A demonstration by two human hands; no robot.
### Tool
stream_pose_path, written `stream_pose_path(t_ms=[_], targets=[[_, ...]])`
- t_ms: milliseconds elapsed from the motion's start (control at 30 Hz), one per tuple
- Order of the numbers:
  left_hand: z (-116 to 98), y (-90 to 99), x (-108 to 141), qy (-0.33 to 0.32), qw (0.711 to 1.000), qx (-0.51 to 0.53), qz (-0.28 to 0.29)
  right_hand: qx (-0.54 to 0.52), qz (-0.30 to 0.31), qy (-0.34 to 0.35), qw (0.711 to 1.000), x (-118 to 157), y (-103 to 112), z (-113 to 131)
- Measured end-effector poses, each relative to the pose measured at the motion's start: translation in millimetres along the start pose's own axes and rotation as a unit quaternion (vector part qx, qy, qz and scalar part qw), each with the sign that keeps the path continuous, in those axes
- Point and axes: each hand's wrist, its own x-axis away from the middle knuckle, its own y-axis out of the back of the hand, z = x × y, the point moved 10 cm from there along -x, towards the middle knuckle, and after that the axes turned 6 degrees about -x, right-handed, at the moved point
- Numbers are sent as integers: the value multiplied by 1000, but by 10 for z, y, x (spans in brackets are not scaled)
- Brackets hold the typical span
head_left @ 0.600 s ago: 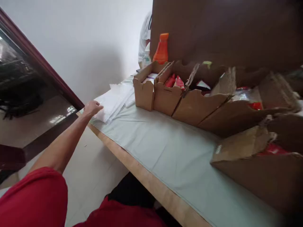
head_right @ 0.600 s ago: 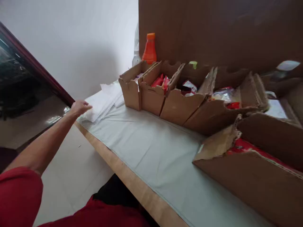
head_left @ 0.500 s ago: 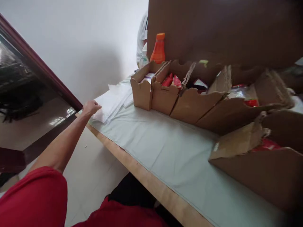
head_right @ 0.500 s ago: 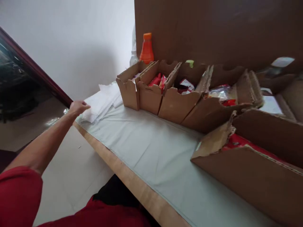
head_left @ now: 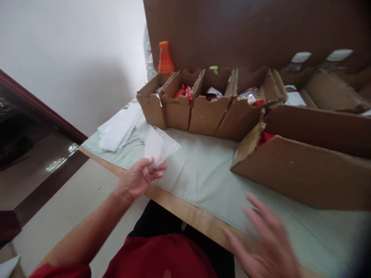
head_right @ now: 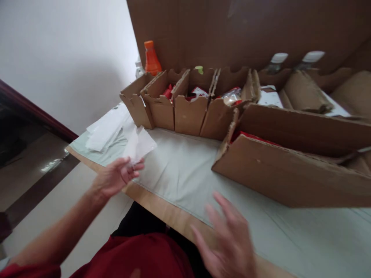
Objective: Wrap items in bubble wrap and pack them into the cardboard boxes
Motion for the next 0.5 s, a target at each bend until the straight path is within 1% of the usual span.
stream_pose_path(t_ms=[33, 67, 100, 133, 167, 233, 300, 367, 433, 500], targets=[[297, -185, 104, 37, 998, 30, 30, -2, 36, 35, 999, -61, -190, 148], [563, -362, 203, 72, 994, 48, 63, 1, 57, 58, 997, -129, -340, 249], [781, -513, 292, 100, 989, 59, 93, 11, 65, 76, 995, -199, -444, 316], [947, -630, 363, 119, 984, 65, 118, 19, 74, 92, 993, -256, -529, 354], [1066, -711, 413, 133, 980, 65, 135, 26, 78, 103, 991, -299, -579, 361], [1187, -769, 450, 144, 977, 49, 151, 33, 98, 125, 987, -325, -648, 328], [1223, -764, 455, 148, 975, 16, 166, 28, 135, 141, 980, -291, -721, 259], [1262, -770, 489, 167, 965, -22, 201, 8, 150, 145, 978, -268, -758, 183], [1318, -768, 544, 196, 953, -40, 229, -31, 124, 133, 983, -307, -721, 114], [1363, -754, 581, 227, 944, -25, 239, -76, 90, 118, 986, -377, -631, 76]])
